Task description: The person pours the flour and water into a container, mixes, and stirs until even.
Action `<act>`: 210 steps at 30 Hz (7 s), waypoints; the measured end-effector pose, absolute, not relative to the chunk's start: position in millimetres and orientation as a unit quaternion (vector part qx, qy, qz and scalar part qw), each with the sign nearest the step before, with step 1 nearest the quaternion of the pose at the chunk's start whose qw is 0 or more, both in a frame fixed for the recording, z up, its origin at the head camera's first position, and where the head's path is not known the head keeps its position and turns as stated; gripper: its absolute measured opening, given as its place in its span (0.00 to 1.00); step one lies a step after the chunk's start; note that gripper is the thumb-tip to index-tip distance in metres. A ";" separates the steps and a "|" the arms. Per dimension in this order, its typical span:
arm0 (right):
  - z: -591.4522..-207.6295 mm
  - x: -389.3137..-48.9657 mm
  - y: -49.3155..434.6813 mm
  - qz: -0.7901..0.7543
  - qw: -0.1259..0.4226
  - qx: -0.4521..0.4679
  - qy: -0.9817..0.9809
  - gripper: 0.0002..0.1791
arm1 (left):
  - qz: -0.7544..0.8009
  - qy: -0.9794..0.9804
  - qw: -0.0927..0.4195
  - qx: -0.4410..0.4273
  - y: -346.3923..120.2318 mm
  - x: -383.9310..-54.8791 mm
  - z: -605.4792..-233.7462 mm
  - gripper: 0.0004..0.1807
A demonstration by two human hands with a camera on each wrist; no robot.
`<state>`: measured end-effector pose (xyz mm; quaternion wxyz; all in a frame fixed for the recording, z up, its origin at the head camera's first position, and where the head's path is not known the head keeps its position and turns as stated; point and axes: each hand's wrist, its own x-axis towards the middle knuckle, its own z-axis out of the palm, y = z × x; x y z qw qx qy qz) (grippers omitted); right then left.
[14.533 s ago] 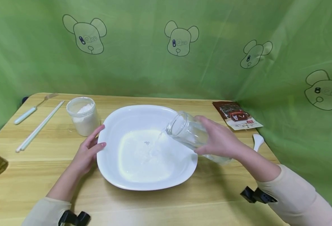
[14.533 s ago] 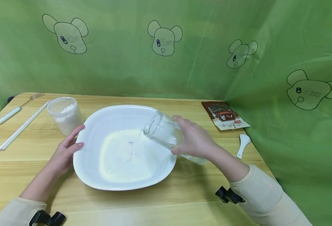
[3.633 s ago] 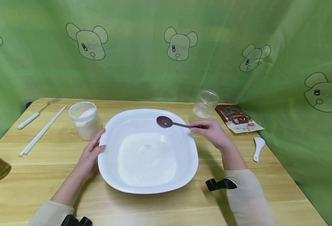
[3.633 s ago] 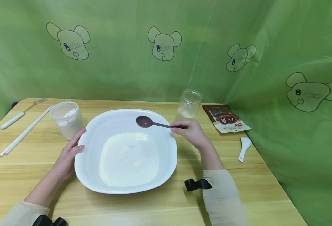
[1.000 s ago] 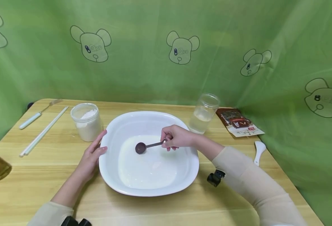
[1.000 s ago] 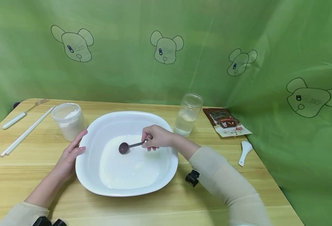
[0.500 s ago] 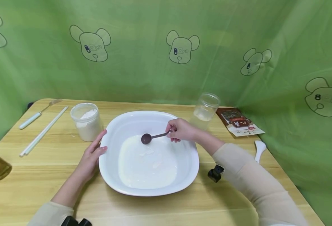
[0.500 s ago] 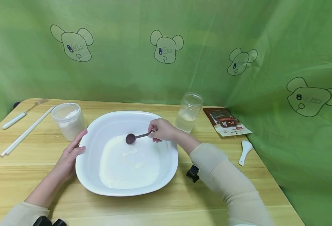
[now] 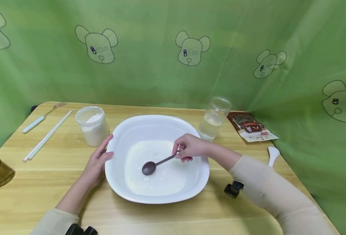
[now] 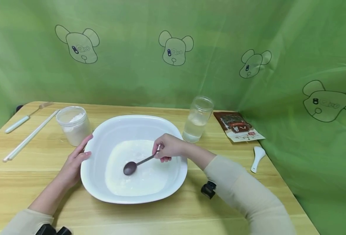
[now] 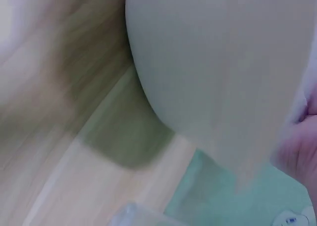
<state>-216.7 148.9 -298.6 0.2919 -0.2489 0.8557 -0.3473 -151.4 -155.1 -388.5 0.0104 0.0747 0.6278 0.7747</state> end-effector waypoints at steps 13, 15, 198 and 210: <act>-274.2 -212.5 186.5 -0.294 0.245 -0.202 0.901 0.02 | 0.771 0.633 0.007 0.072 -155.7 -151.1 -388.3 0.29; -274.1 -215.9 184.4 -0.291 0.229 -0.188 0.910 0.02 | 0.771 0.633 0.006 0.073 -155.4 -151.1 -388.5 0.29; -305.6 -215.6 133.1 -0.334 0.269 -0.300 0.852 0.02 | 0.774 0.630 0.006 0.064 -152.1 -150.6 -388.8 0.29; -272.6 -208.8 188.7 -0.263 0.259 -0.297 0.881 0.06 | 0.772 0.632 0.004 0.064 -152.7 -150.7 -388.7 0.29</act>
